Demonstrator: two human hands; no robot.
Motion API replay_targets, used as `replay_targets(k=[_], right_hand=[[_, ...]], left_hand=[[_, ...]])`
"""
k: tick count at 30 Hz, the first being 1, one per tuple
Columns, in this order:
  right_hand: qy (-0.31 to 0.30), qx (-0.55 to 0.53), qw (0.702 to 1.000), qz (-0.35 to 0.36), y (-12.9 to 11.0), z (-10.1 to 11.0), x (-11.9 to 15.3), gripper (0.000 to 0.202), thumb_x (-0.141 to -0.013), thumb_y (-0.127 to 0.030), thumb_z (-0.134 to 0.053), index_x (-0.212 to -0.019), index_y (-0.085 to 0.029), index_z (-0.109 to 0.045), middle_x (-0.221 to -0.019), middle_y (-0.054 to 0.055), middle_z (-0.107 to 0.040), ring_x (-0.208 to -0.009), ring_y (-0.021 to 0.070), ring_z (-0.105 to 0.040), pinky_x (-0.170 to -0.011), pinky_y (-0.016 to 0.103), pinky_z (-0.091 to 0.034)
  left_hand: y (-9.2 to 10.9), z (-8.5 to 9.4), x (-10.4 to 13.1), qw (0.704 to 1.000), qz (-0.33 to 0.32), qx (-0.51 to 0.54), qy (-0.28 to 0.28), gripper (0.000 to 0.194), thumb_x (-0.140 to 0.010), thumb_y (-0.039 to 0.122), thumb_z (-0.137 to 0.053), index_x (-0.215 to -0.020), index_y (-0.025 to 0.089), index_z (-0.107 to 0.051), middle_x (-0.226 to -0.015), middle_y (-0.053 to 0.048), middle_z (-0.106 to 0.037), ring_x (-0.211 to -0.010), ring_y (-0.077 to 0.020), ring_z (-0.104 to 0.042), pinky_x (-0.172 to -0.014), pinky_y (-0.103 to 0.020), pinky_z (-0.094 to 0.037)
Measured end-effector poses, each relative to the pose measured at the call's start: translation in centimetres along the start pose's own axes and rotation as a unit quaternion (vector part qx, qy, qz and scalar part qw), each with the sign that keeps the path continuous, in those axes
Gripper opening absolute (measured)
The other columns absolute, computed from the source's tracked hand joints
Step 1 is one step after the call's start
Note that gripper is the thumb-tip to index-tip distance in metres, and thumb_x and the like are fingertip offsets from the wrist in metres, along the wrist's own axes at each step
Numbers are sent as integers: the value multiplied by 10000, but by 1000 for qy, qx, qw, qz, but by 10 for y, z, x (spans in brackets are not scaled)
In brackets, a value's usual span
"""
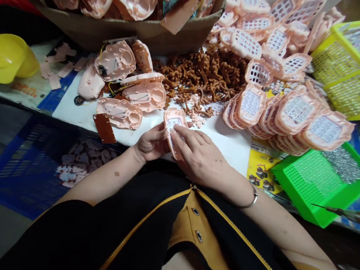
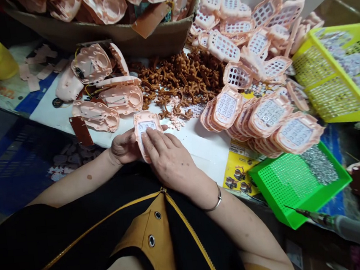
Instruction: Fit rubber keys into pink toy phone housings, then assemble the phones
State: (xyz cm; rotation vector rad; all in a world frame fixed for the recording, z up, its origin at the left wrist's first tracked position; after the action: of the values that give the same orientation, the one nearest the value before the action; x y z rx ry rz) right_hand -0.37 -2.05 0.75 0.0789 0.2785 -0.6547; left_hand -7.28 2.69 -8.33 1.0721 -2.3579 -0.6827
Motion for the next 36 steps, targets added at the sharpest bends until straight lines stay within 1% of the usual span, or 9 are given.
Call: replay_targets(k=[6, 8, 11, 14, 16, 22, 26, 31, 36], right_hand=[[138, 31, 989, 40, 1, 11, 19, 362, -921, -110, -502, -1269, -41, -575, -1289, 189, -665, -1272, 246, -585, -1089, 386, -452], [174, 48, 983, -8, 19, 24, 29, 385, -929, -114, -488, -1307, -86, -552, -1297, 167, -667, -1280, 222, -583, -1102, 393, -437], [196, 118, 961, -155, 67, 50, 48, 399, -957, -174, -466, -1351, -151, -529, -1314, 147, -660, -1273, 229, -591, -1108, 449, -406], [142, 164, 930, -297, 118, 62, 66, 389, -985, -266, -423, -1324, -132, -559, -1294, 176, -663, -1299, 282, -563, -1113, 508, -366], [97, 173, 920, -339, 141, 59, 72, 396, -993, -294, -397, -1300, -120, -577, -1270, 189, -672, -1317, 302, -541, -1112, 518, -353], [-31, 162, 931, -326, 157, 32, 73, 410, -987, -331, -391, -1235, -99, -621, -1246, 189, -680, -1330, 354, -508, -1103, 548, -338], [-34, 127, 933, -334, 169, 54, 56, 424, -986, -408, -399, -1177, -147, -674, -1237, 176, -681, -1253, 346, -551, -1048, 541, -383], [-58, 120, 877, -461, 230, 78, 10, 388, -948, -390, -494, -1155, -134, -699, -1051, 175, -724, -978, 283, -650, -903, 446, -459], [-233, 163, 808, -516, 284, 40, -21, 447, -861, -453, -576, -951, -42, -728, -945, 240, -703, -905, 305, -658, -780, 408, -478]], left_hand=[[2, -3, 1, 1000, -14, 1, -11, 717, -612, 524, -843, -1233, 218, -655, -1295, -109, -649, -1181, -305, -623, -869, -379, -565], [1, -8, 0, 999, -8, 0, -38, 696, -636, 513, -841, -1249, 248, -648, -1312, -97, -635, -1136, -288, -640, -876, -406, -571], [0, -13, -3, 998, 8, -3, -65, 704, -664, 462, -840, -1299, 255, -618, -1350, -113, -601, -1119, -283, -640, -893, -441, -568], [1, -13, -4, 998, 5, -6, -65, 679, -694, 439, -824, -1305, 231, -614, -1332, -132, -601, -1092, -270, -646, -888, -430, -565], [1, -13, -4, 998, 3, -8, -67, 668, -704, 432, -817, -1306, 226, -614, -1315, -136, -607, -1079, -262, -647, -885, -416, -561], [1, -12, -1, 997, 3, 5, -76, 636, -710, 422, -814, -1289, 236, -629, -1289, -135, -618, -1046, -247, -653, -879, -394, -558], [-1, -12, 1, 996, 10, 17, -93, 628, -718, 417, -809, -1293, 238, -630, -1289, -145, -619, -1028, -242, -661, -885, -393, -551], [-3, -11, 2, 993, 7, 15, -117, 587, -773, 401, -768, -1320, 254, -615, -1281, -133, -608, -1025, -227, -661, -903, -384, -542], [-3, -11, 3, 992, 2, 23, -122, 595, -771, 406, -771, -1326, 267, -608, -1271, -135, -601, -1006, -219, -657, -893, -390, -540]])
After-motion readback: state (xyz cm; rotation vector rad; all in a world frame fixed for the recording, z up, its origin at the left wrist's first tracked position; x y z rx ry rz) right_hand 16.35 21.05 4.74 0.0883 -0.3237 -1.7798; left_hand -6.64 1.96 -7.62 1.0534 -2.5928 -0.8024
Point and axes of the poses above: each hand's wrist, its own x-axis away from the middle knuckle, its own z-axis out of the back of the hand, y = z × x, the point moved 8 cm from there along -x, towards the middle knuckle
